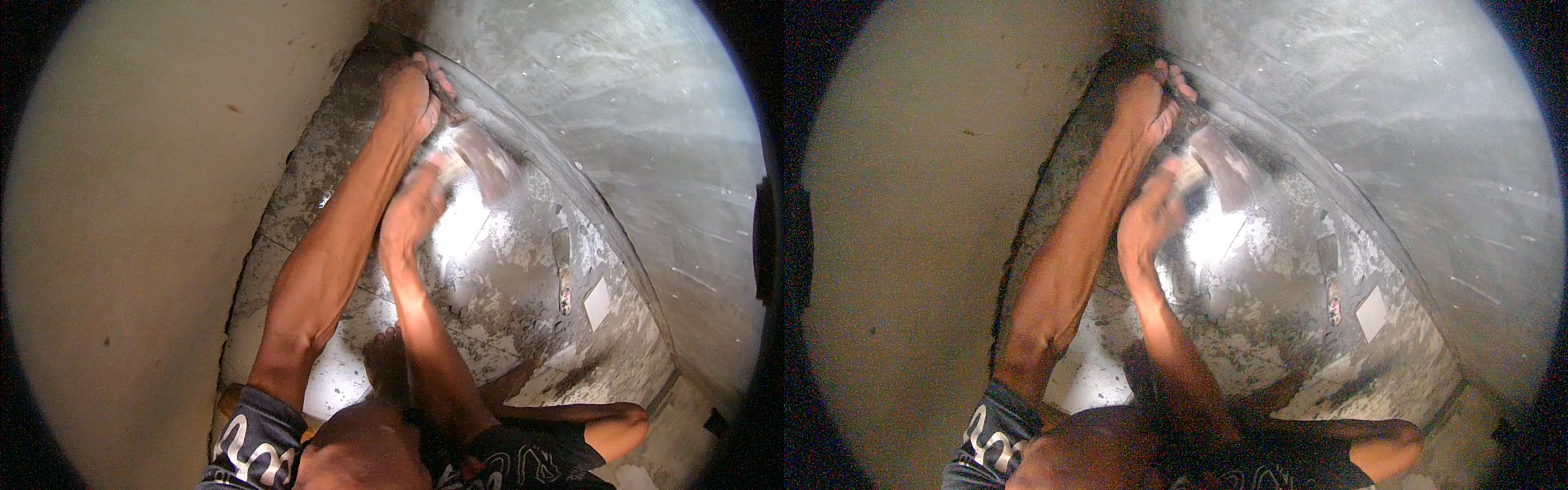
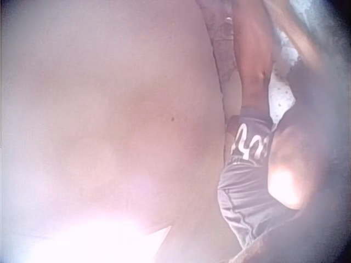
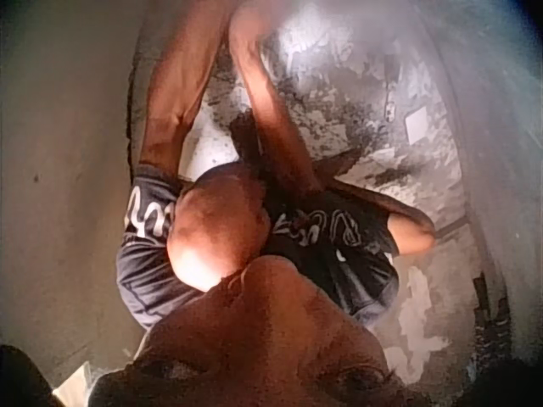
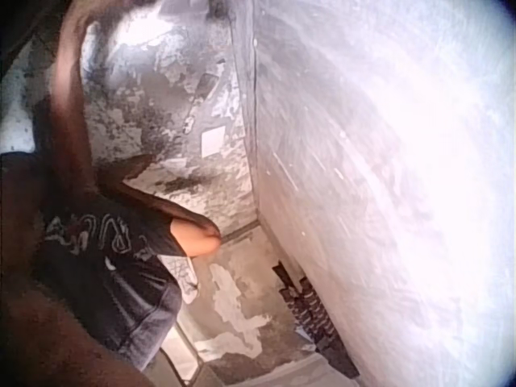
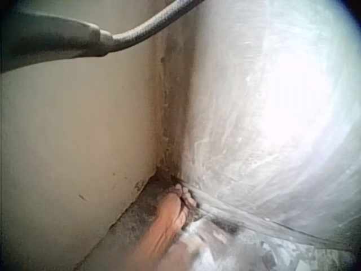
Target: The person uses a hammer and chisel to remove tiles from a tiled floor. They repeatedly strike the chisel to break and pry up the tiles, clearing debris as they work.
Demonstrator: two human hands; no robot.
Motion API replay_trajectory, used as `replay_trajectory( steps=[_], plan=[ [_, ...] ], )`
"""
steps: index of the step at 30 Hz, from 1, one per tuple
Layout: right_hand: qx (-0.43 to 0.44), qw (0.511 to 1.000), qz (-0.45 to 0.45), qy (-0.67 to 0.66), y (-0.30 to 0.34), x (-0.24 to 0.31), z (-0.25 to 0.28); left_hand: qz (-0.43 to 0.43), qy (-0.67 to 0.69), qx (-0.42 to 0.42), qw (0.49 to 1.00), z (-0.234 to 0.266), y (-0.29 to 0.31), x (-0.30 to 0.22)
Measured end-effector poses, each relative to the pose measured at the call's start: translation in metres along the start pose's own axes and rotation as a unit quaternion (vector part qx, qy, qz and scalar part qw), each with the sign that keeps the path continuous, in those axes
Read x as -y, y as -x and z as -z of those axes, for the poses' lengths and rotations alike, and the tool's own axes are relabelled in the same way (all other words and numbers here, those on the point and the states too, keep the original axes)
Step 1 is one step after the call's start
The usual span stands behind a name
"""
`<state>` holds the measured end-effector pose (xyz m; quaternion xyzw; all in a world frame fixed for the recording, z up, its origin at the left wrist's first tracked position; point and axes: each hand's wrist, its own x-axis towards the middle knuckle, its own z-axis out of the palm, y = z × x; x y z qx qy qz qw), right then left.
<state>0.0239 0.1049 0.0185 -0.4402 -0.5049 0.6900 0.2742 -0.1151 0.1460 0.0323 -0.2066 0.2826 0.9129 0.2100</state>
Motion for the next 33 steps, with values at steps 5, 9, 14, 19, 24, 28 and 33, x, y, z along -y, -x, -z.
replay_trajectory(
  steps=[5, 9, 14, 19, 24, 28, 33],
  plan=[
    [-0.034, 0.987, -0.146, -0.064, 0.019, 0.035, -0.003, 0.009, -0.014, -0.010, 1.000, 0.013, -0.011, -0.005],
    [-0.003, 1.000, -0.002, -0.006, 0.007, 0.009, -0.005, -0.007, -0.002, -0.024, 1.000, 0.004, -0.009, -0.007],
    [-0.028, 0.984, -0.158, -0.082, 0.006, 0.040, -0.009, 0.026, 0.069, -0.014, 0.997, 0.007, -0.019, -0.005],
    [0.026, 0.995, 0.090, 0.026, -0.022, 0.013, -0.018, 0.011, 0.054, -0.019, 0.998, 0.005, -0.020, -0.003],
    [-0.021, 0.995, -0.055, -0.077, -0.004, 0.037, -0.023, 0.002, 0.052, -0.035, 0.998, 0.004, -0.022, -0.015],
    [0.038, 0.991, -0.115, -0.050, -0.002, 0.037, -0.017, -0.013, 0.009, -0.007, 1.000, 0.018, -0.026, -0.017],
    [0.019, 0.999, 0.011, -0.029, -0.025, 0.017, -0.015, 0.014, 0.058, 0.003, 0.998, 0.001, -0.028, -0.001]
  ],
)
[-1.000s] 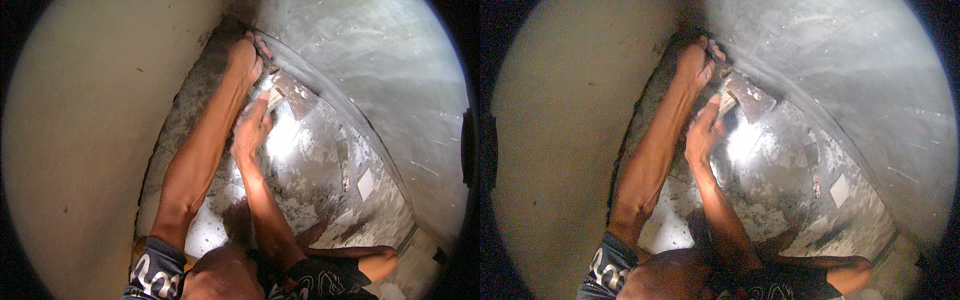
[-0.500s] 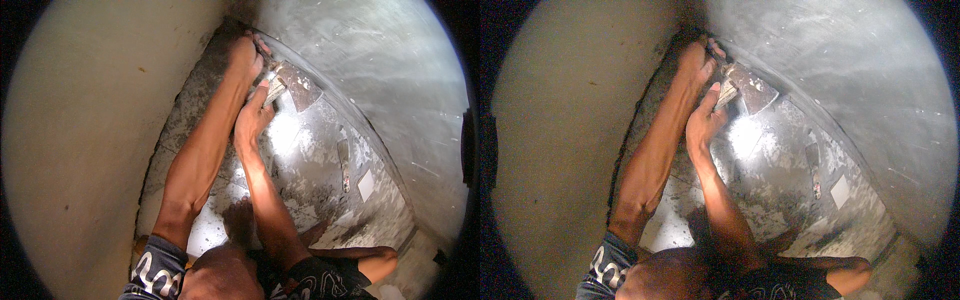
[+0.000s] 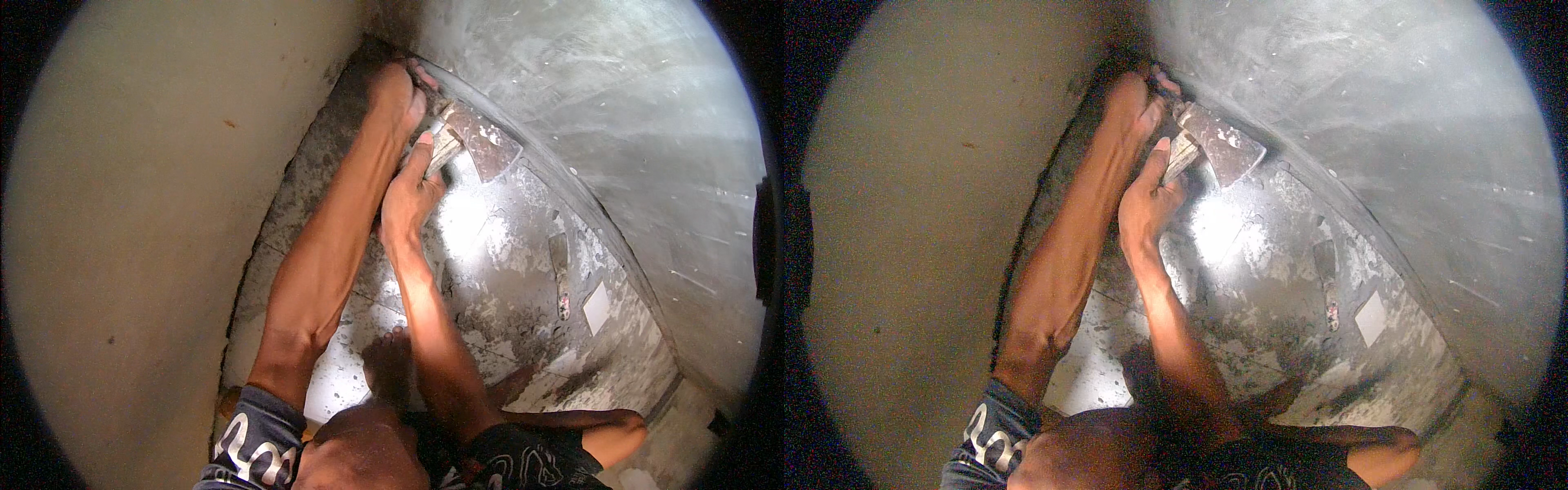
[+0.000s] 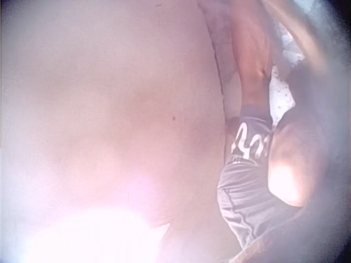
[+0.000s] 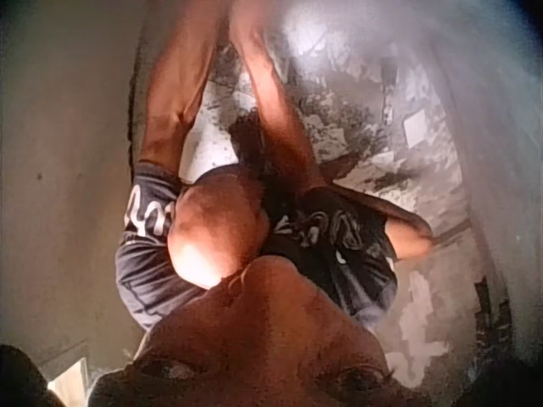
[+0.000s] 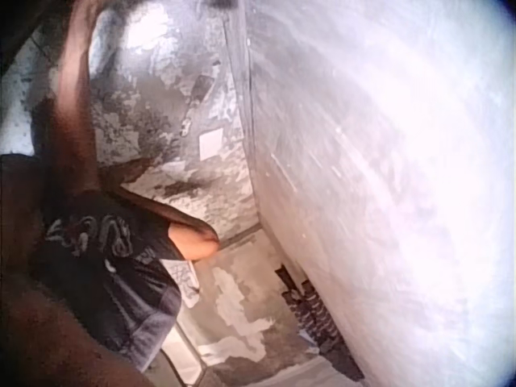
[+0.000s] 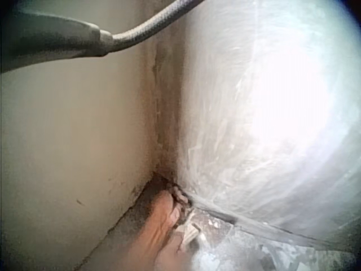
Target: The person uses a hammer and chisel to remove tiles from a tiled floor. They repeatedly strike the chisel to break and pry up the tiles, clearing debris as they work.
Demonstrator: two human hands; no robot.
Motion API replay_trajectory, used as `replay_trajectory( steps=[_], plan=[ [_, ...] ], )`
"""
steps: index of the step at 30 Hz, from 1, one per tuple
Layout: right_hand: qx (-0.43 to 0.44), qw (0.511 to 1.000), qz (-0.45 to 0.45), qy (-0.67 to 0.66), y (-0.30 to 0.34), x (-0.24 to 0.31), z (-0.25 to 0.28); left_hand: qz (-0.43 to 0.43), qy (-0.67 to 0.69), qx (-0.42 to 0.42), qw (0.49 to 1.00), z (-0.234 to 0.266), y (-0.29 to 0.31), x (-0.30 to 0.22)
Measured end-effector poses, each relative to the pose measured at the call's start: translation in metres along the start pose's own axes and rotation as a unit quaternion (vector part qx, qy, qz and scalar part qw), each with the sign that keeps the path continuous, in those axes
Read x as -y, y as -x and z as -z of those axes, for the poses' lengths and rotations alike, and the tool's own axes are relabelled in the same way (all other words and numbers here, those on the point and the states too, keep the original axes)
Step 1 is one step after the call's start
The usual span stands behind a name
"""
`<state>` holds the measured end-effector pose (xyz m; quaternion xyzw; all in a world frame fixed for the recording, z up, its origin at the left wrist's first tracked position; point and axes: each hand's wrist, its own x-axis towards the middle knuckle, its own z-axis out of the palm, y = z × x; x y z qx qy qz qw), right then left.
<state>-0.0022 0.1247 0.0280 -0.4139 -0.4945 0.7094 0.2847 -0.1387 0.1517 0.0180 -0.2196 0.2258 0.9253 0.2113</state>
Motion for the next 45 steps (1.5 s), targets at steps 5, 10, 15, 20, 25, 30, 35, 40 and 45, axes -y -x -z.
replay_trajectory(
  steps=[5, 10, 15, 20, 25, 30, 35, 40, 45],
  plan=[
    [-0.056, 0.985, -0.153, -0.060, 0.018, 0.020, -0.010, -0.053, -0.133, 0.043, 0.989, 0.025, -0.015, -0.011],
    [0.124, 0.968, -0.219, 0.019, 0.024, 0.037, -0.001, -0.200, -0.207, 0.174, 0.942, 0.068, -0.042, -0.022],
    [0.041, 0.975, -0.215, -0.031, 0.020, 0.044, 0.022, 0.075, 0.072, -0.017, 0.994, 0.024, -0.005, 0.010],
    [0.028, 0.972, -0.233, -0.009, 0.029, 0.036, 0.025, 0.007, -0.010, -0.020, 1.000, 0.020, 0.009, 0.011],
    [0.065, 0.974, -0.218, -0.014, 0.033, 0.034, 0.025, 0.051, 0.043, -0.012, 0.998, 0.026, 0.007, -0.009],
    [-0.037, 0.973, -0.174, -0.145, 0.038, 0.038, 0.017, 0.084, 0.080, -0.062, 0.991, 0.014, 0.008, -0.015],
    [0.057, 0.984, 0.020, 0.167, 0.016, -0.009, 0.017, 0.129, 0.120, -0.049, 0.983, 0.009, 0.003, -0.015],
    [-0.007, 0.992, -0.121, -0.027, 0.061, 0.008, 0.007, 0.074, 0.069, 0.011, 0.995, 0.050, -0.024, -0.018],
    [0.038, 0.980, 0.164, 0.110, 0.006, -0.015, 0.003, 0.076, 0.052, 0.014, 0.996, 0.017, -0.005, -0.010]
  ],
)
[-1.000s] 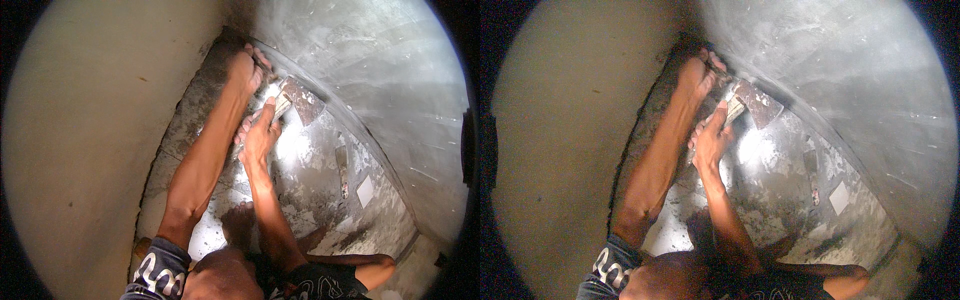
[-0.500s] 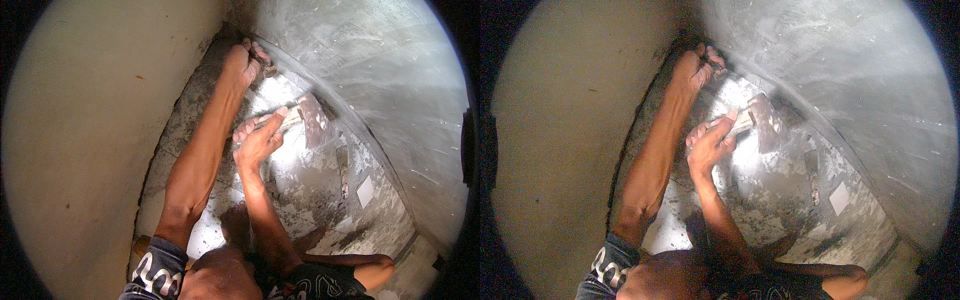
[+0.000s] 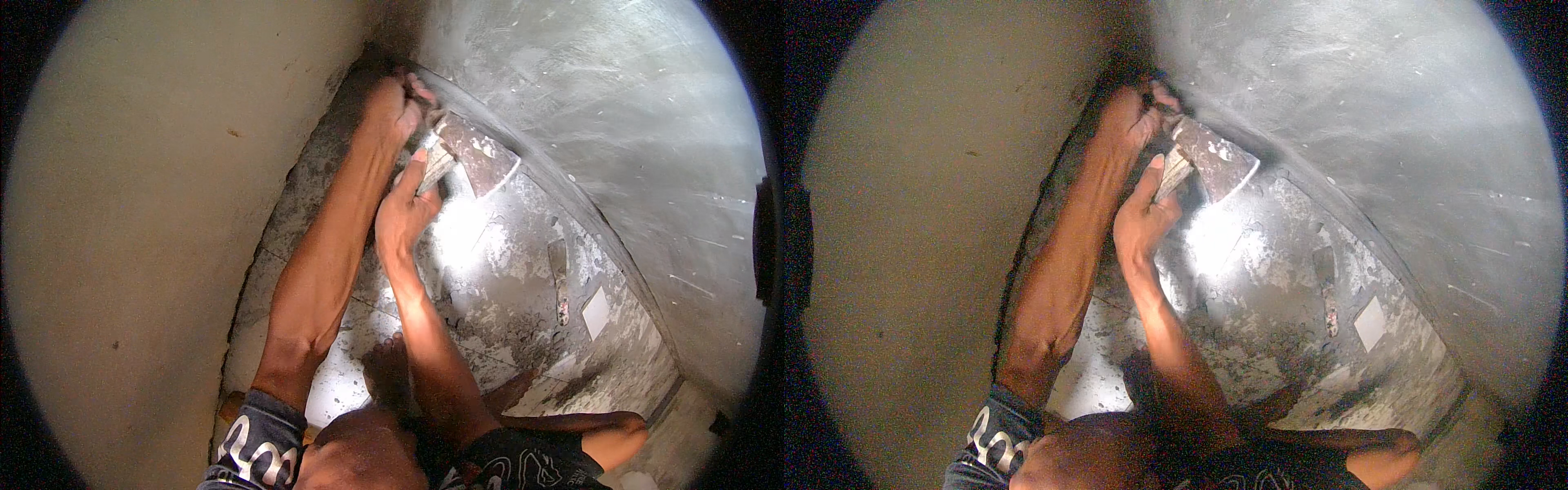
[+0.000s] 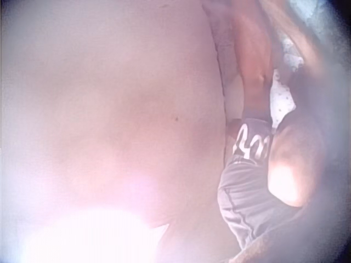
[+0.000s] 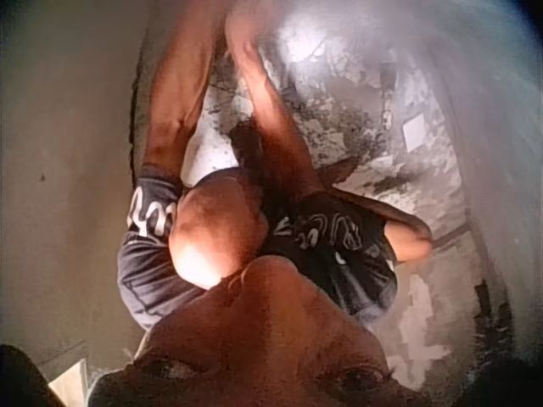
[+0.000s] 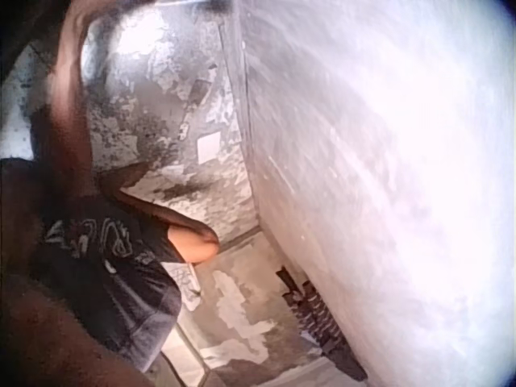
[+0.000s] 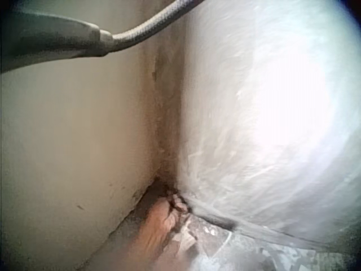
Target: The person uses a hammer and chisel to remove tiles from a tiled floor. They repeatedly strike the chisel to break and pry up the tiles, clearing debris as they work.
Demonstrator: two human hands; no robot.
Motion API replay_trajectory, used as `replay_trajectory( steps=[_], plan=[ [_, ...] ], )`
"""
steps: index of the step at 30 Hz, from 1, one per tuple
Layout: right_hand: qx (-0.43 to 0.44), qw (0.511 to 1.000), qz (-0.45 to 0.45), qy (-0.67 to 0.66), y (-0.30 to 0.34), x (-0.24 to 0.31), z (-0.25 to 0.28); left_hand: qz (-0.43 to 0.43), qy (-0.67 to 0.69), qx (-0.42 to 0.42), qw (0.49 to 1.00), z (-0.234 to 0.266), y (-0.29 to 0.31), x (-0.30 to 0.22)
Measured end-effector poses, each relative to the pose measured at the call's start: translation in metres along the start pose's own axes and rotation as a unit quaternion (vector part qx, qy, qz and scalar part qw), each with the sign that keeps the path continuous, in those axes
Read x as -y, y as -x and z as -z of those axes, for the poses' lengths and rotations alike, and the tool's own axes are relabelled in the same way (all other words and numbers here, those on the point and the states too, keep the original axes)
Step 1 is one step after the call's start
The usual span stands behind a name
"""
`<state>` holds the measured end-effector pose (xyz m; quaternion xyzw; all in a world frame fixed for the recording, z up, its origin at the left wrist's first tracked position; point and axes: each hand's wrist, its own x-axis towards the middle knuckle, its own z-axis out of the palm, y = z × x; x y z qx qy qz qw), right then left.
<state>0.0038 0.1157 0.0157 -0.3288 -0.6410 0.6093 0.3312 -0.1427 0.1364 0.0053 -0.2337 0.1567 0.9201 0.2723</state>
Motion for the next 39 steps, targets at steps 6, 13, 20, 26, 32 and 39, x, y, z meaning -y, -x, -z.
replay_trajectory(
  steps=[6, 13, 20, 26, 32, 39],
  plan=[
    [-0.050, 0.970, -0.197, -0.134, 0.012, 0.030, 0.007, -0.031, -0.020, -0.040, 0.999, -0.018, 0.014, 0.000],
    [-0.018, 0.962, -0.243, -0.126, 0.009, 0.027, 0.000, -0.061, -0.057, -0.031, 0.996, 0.001, 0.007, -0.015],
    [0.048, 0.915, -0.374, -0.146, 0.003, 0.044, 0.004, -0.442, -0.550, 0.348, 0.617, 0.070, -0.040, -0.038],
    [0.013, 0.993, -0.118, -0.011, -0.017, -0.015, -0.004, -0.354, -0.449, 0.268, 0.775, 0.060, -0.062, -0.017],
    [0.044, 0.902, -0.408, -0.136, 0.000, 0.048, 0.029, -0.246, -0.269, -0.012, 0.931, 0.041, -0.034, -0.009],
    [0.058, 0.912, -0.375, -0.156, 0.003, 0.051, 0.073, -0.052, -0.035, -0.113, 0.992, -0.006, 0.028, 0.005]
  ],
)
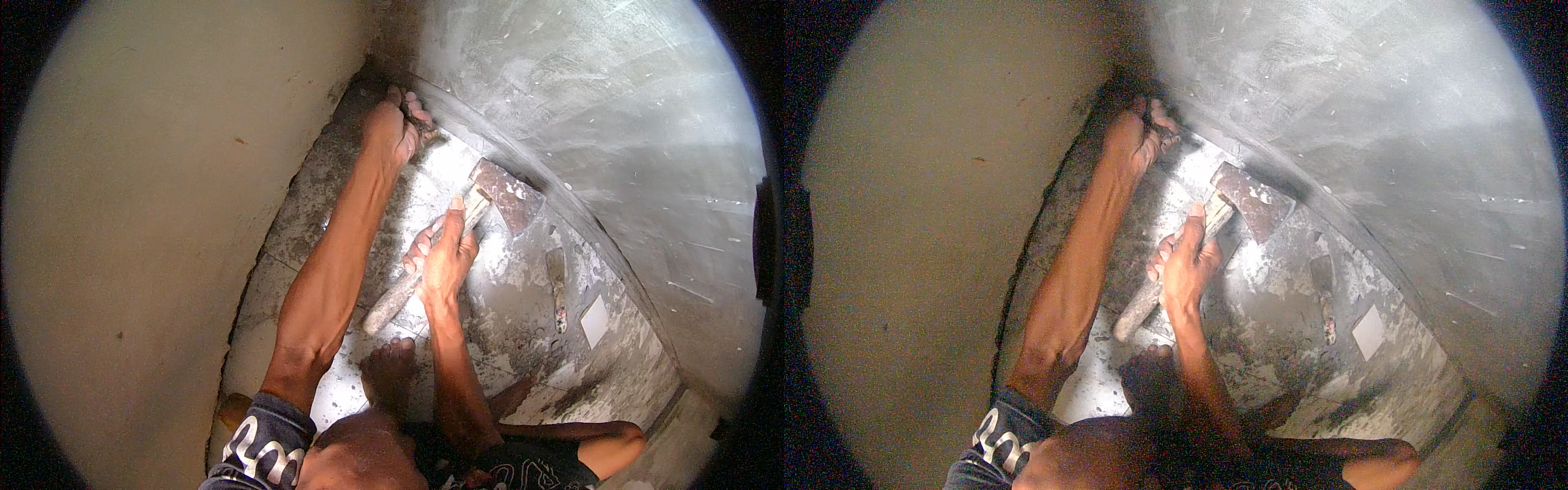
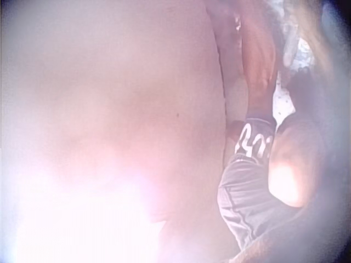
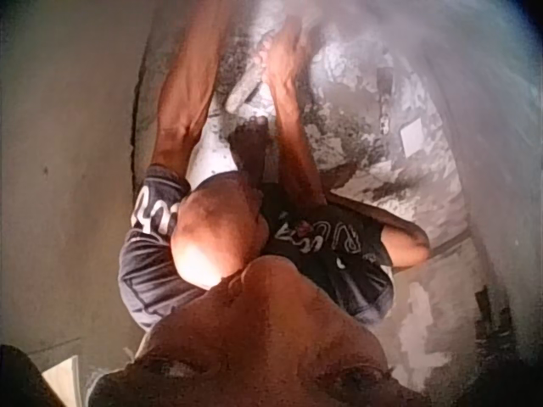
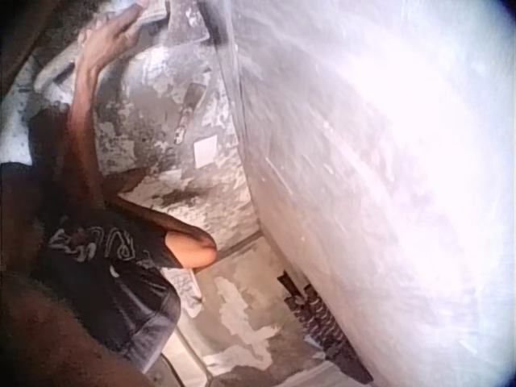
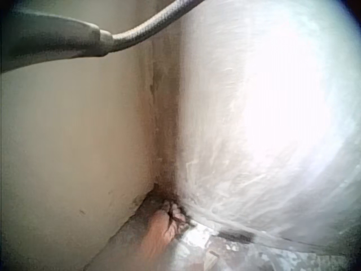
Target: The person uses a hammer and chisel to remove tiles from a tiled floor. They repeatedly strike the chisel to break and pry up the tiles, clearing debris as they work.
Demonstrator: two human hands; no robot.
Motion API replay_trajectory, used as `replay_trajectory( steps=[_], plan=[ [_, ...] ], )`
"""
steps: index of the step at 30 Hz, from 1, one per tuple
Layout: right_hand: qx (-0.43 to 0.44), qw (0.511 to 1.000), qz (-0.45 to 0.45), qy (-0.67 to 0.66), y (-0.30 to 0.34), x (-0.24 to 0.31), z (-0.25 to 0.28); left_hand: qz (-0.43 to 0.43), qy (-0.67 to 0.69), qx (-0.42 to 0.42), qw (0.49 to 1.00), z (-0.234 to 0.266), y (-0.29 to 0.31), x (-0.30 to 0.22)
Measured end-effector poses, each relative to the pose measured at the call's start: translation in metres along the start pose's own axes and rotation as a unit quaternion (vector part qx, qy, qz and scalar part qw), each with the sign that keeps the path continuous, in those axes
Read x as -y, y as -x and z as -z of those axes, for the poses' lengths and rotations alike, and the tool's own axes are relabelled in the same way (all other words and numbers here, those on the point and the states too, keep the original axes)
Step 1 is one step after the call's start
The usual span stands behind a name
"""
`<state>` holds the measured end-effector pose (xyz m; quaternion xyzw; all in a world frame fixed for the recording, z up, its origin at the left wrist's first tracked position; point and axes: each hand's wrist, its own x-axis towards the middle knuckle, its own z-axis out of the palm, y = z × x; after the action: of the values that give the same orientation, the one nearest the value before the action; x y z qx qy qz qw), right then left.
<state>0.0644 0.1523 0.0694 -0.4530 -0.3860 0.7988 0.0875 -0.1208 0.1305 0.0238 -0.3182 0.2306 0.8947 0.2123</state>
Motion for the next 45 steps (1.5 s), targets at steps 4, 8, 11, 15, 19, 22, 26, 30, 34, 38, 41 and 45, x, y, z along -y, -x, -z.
replay_trajectory(
  steps=[4, 8, 11, 15, 19, 22, 26, 30, 34, 38, 41, 45],
  plan=[
    [0.013, 0.999, -0.007, 0.034, 0.002, 0.002, -0.004, 0.031, 0.079, 0.053, 0.995, 0.004, -0.015, -0.012],
    [0.046, 0.998, 0.011, 0.039, 0.002, 0.000, -0.010, 0.057, 0.106, 0.062, 0.991, 0.002, -0.018, -0.014],
    [0.054, 0.997, 0.011, 0.053, -0.002, -0.003, -0.018, 0.059, 0.104, 0.075, 0.990, 0.001, -0.018, -0.016],
    [-0.019, 0.994, 0.089, -0.053, 0.000, -0.016, -0.039, 0.059, 0.112, 0.066, 0.990, 0.007, -0.022, -0.013],
    [0.003, 0.950, 0.293, 0.111, -0.052, -0.055, -0.053, 0.060, 0.108, 0.091, 0.988, 0.002, -0.023, -0.026],
    [0.001, 0.979, 0.172, 0.110, -0.039, -0.042, -0.051, 0.067, 0.110, 0.118, 0.985, 0.013, -0.040, -0.026],
    [-0.020, 0.915, 0.385, 0.119, -0.062, -0.064, -0.062, 0.040, 0.043, 0.096, 0.994, 0.007, -0.043, -0.028],
    [0.031, 0.980, 0.166, 0.106, -0.044, -0.043, -0.048, 0.052, 0.085, 0.107, 0.989, 0.015, -0.043, -0.026],
    [0.044, 0.998, 0.028, 0.036, -0.016, -0.018, -0.030, 0.009, -0.109, 0.135, 0.985, 0.030, -0.029, -0.007],
    [0.021, 1.000, 0.006, 0.007, -0.004, -0.018, -0.020, 0.012, -0.107, 0.123, 0.987, 0.009, 0.017, 0.003],
    [0.019, 1.000, -0.002, 0.003, 0.002, -0.019, -0.021, 0.010, -0.089, 0.110, 0.990, 0.003, 0.010, 0.007],
    [0.017, 1.000, 0.007, 0.015, -0.002, -0.017, -0.017, 0.012, -0.053, 0.063, 0.997, -0.011, 0.008, 0.016]
  ],
)
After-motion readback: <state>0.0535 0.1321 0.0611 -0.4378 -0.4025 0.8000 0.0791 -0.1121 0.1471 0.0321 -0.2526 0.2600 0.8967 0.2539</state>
